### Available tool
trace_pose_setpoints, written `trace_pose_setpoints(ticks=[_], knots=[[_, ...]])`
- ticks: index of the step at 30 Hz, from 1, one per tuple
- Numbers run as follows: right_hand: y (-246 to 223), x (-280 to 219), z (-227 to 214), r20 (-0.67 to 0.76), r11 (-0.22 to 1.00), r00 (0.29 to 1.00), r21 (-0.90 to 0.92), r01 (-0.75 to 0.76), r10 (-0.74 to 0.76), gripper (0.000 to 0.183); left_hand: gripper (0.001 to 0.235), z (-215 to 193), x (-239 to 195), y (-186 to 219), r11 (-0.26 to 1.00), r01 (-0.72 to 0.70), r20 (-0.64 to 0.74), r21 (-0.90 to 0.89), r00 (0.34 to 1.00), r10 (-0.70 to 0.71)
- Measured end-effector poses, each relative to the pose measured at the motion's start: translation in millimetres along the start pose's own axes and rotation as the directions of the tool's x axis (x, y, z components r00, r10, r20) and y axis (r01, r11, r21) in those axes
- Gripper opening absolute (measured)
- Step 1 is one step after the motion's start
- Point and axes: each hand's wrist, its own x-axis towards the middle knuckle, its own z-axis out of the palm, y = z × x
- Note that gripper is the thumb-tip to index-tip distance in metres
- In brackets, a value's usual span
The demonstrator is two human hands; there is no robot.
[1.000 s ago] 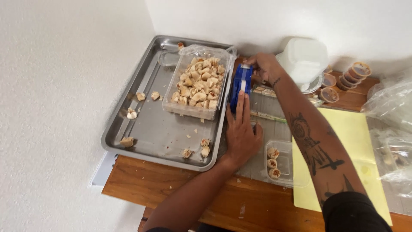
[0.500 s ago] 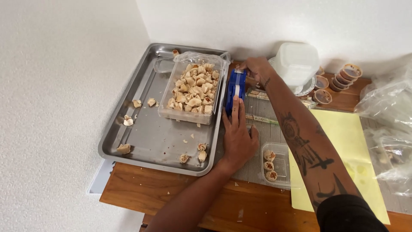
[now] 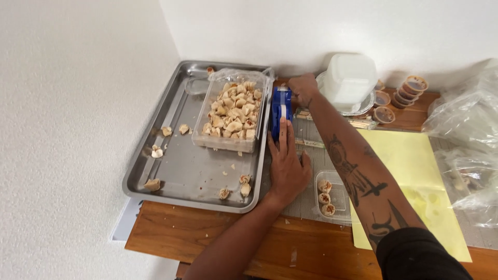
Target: The person places small folded food items into a clear plastic container, adds a pair of disposable chopsticks, and then places a small cup of sauce into the container. The person then seals the container with a lid.
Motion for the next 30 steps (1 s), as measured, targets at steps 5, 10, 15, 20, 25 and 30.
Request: trace_pose_setpoints(ticks=[5, 10, 15, 20, 25, 30], knots=[[-11, -26, -29, -0.041, 0.947, 0.999, 0.318, 0.033, -0.021, 0.016, 0.075, 2, 2, -5, 0.999, -0.029, -0.011, -0.039, 1.0, 0.029], [-46, -140, -134, 0.14, 0.338, 0.988, 0.929, -0.154, 0.066, 0.027, 0.073, 0, -1, -12, 0.994, -0.002, 0.067, -0.111, 0.998, 0.01], [-43, -246, -172, 0.062, 0.671, 0.978, 0.736, 0.09, -0.2, 0.051, 0.057, -4, -12, -19, 0.938, 0.049, -0.022, -0.342, 0.998, -0.06], [-8, -303, -156, -0.071, 0.444, 0.964, 0.877, 0.183, -0.258, 0.041, 0.066, -8, -21, -26, 0.97, -0.002, 0.076, -0.241, 0.997, 0.02], [28, -334, -146, -0.071, 0.244, 0.955, 0.959, 0.144, -0.287, 0.038, 0.073, -2, -25, -24, 0.99, -0.137, 0.233, 0.034, 0.964, 0.126], [44, -348, -151, -0.032, 0.138, 0.953, 0.987, 0.077, -0.302, 0.044, 0.06, 13, -31, -37, 0.96, -0.164, 0.325, 0.225, 0.942, 0.085]])
